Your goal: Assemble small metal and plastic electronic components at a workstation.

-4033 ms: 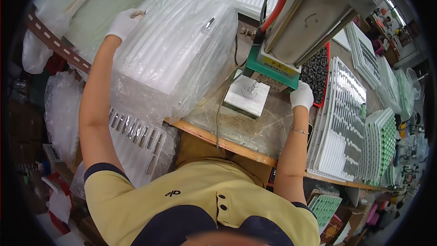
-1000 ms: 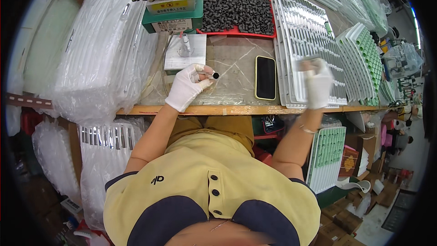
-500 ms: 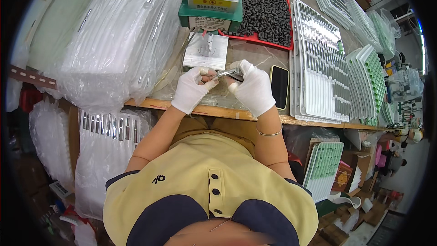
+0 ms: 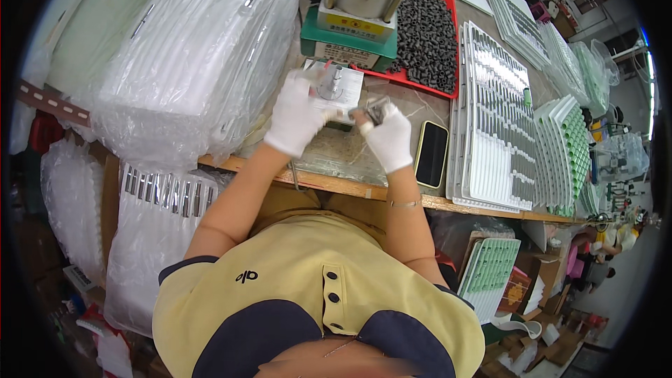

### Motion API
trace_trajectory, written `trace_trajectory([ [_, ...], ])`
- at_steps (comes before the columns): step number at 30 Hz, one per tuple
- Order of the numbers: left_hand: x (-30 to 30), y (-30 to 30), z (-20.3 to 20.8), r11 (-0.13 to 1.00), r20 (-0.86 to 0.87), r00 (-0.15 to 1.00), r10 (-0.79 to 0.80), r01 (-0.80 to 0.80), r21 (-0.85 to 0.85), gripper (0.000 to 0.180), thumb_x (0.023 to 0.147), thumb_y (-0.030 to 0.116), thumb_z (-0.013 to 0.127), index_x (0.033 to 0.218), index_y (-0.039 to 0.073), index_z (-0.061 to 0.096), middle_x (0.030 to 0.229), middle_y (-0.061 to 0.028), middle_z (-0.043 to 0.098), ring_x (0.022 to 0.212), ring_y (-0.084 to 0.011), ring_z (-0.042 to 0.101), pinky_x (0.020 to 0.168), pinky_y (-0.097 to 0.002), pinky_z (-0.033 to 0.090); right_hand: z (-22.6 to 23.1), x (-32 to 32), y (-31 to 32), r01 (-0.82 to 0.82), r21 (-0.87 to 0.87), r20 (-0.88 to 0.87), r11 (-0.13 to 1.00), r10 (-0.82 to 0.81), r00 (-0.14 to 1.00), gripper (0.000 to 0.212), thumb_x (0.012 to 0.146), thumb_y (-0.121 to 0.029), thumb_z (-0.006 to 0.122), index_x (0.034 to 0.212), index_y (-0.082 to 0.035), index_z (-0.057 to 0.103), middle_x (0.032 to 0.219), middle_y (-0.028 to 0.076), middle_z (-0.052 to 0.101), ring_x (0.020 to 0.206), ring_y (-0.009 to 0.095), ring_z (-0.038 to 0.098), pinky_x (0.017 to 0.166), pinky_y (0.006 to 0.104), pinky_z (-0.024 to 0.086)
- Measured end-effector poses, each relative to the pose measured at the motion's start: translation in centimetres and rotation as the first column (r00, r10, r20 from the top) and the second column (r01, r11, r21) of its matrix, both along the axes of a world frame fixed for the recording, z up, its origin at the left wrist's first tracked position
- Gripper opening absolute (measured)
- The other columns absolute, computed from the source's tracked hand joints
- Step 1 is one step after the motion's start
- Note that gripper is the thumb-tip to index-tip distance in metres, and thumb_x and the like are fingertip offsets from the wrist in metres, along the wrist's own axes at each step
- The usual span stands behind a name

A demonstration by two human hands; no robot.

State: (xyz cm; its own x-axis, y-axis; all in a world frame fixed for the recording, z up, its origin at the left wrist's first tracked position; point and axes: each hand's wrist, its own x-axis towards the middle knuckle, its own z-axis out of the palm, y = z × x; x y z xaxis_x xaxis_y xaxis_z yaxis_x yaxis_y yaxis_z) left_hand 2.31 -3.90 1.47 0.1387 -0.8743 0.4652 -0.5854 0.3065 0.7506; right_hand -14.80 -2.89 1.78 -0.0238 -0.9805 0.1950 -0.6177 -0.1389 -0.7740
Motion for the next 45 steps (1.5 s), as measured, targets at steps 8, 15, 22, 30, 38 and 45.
trace_trajectory([
  [8,3.4,-3.9,-0.5,0.972,-0.012,0.998,-0.057,0.058,0.227,0.029,0.079,0.020,0.067,0.101,0.002,0.060,0.094,-0.0164,0.063,0.085,-0.0308,0.062,0.076,-0.0376,0.049,-0.6,4.3,-6.7,-0.073,0.175,-0.237,0.982,0.114,0.965,0.037,0.074,-0.028,0.069,0.106,-0.010,0.064,0.093,0.016,0.068,0.089,0.032,0.064,0.079,0.0393,0.050],
  [15,6.9,0.7,0.3,0.857,-0.626,0.778,-0.059,0.360,0.368,0.019,0.086,0.012,0.060,0.101,0.002,0.052,0.080,-0.0057,0.061,0.070,-0.0143,0.059,0.062,-0.0264,0.048,0.8,5.7,-6.0,-0.038,0.226,-0.244,0.973,0.094,0.965,0.049,0.074,-0.037,0.069,0.115,-0.011,0.060,0.105,0.017,0.066,0.096,0.034,0.063,0.084,0.0400,0.049],
  [22,6.0,5.7,-1.0,0.669,-0.399,0.750,-0.528,0.656,0.348,0.024,0.087,0.017,0.064,0.104,0.001,0.060,0.088,-0.0070,0.066,0.082,-0.0125,0.063,0.072,-0.0281,0.052,5.3,2.5,4.6,-0.323,0.089,0.260,0.942,0.291,0.921,0.029,0.086,-0.009,0.060,0.112,0.005,0.060,0.095,0.008,0.066,0.084,0.016,0.062,0.079,0.0256,0.048],
  [30,4.2,10.7,2.8,0.857,-0.160,0.909,-0.384,0.415,0.304,0.029,0.075,0.023,0.074,0.091,0.003,0.060,0.073,-0.0055,0.062,0.065,-0.0140,0.058,0.062,-0.0277,0.049,2.7,2.9,6.7,-0.248,-0.038,0.252,0.968,0.249,0.935,0.014,0.080,-0.009,0.071,0.082,0.002,0.063,0.069,0.001,0.061,0.062,0.008,0.052,0.060,0.0239,0.044],
  [38,5.0,12.5,0.8,0.991,0.124,0.989,-0.083,0.095,-0.093,0.020,0.073,0.014,0.066,0.086,0.006,0.053,0.074,-0.0102,0.061,0.070,-0.0223,0.064,0.060,-0.0315,0.050,2.4,6.3,7.6,-0.279,-0.197,0.086,0.940,0.301,0.950,0.022,0.077,-0.013,0.074,0.086,0.002,0.062,0.071,0.009,0.064,0.064,0.015,0.057,0.064,0.0309,0.048],
  [45,7.3,13.1,-0.4,0.799,-0.877,0.443,-0.189,0.588,0.125,0.017,0.078,0.011,0.057,0.091,0.006,0.046,0.079,-0.0062,0.058,0.074,-0.0169,0.062,0.065,-0.0307,0.049,6.6,8.6,11.1,-0.381,-0.053,0.682,0.923,0.312,0.661,0.017,0.096,-0.014,0.047,0.100,-0.001,0.058,0.075,0.002,0.060,0.065,0.004,0.053,0.058,0.0170,0.039],
])
